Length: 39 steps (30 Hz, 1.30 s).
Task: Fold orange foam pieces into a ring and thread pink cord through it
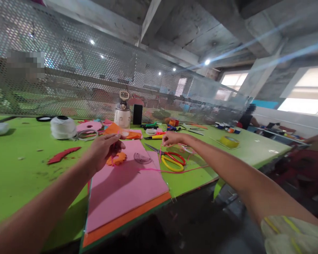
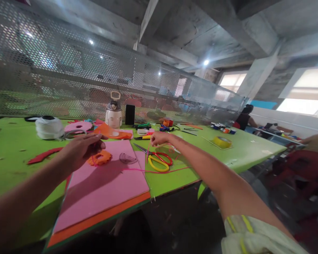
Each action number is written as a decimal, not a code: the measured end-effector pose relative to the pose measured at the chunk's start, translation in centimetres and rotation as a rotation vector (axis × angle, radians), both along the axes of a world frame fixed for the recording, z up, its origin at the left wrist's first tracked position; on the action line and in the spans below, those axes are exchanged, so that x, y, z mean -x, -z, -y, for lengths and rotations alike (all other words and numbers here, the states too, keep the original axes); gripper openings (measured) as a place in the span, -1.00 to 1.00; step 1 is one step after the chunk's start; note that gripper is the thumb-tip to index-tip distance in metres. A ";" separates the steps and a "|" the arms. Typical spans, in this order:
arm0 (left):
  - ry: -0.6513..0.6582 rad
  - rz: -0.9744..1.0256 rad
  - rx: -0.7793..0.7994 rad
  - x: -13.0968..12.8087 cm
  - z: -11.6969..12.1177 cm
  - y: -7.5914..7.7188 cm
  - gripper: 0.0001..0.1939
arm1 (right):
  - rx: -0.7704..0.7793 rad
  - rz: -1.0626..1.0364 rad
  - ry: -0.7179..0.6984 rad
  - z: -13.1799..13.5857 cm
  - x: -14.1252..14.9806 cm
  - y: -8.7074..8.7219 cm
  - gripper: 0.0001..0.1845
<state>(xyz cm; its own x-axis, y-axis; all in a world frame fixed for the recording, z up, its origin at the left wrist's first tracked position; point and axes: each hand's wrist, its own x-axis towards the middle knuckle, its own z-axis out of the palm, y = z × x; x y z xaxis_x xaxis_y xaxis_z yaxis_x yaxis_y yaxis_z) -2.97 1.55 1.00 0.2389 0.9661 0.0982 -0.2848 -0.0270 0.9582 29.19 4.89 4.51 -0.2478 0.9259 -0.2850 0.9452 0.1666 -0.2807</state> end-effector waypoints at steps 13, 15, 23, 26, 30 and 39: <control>0.025 -0.003 0.035 -0.1 0.3 -0.2 -0.89 | -0.460 -0.404 0.124 0.1 4.8 -9.7 -0.78; 0.032 -0.010 0.028 -0.1 0.2 -0.2 -0.88 | -0.572 -0.439 0.162 0.2 5.5 -11.0 -0.76; 0.155 0.027 0.013 -0.5 0.6 0.3 -0.85 | -0.535 -0.423 0.041 1.2 9.1 -10.2 -0.79; 0.162 0.037 0.001 -0.6 0.4 0.5 -0.85 | -0.469 -0.419 0.019 1.0 9.4 -8.7 -0.83; 0.191 0.039 0.002 -0.7 0.4 0.7 -0.85 | -0.388 -0.450 0.016 0.6 10.1 -7.6 -0.86; 0.189 0.067 0.052 -0.8 0.2 0.7 -0.82 | -0.374 -0.402 0.119 -1.5 11.7 -6.5 -0.84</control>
<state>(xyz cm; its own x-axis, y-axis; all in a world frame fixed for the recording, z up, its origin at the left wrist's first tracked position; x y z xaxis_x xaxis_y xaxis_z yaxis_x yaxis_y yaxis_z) -2.22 1.31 0.28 0.4114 0.9087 0.0712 -0.3429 0.0819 0.9358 17.47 6.43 11.00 -0.1568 0.9740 0.1634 0.7944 0.2227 -0.5651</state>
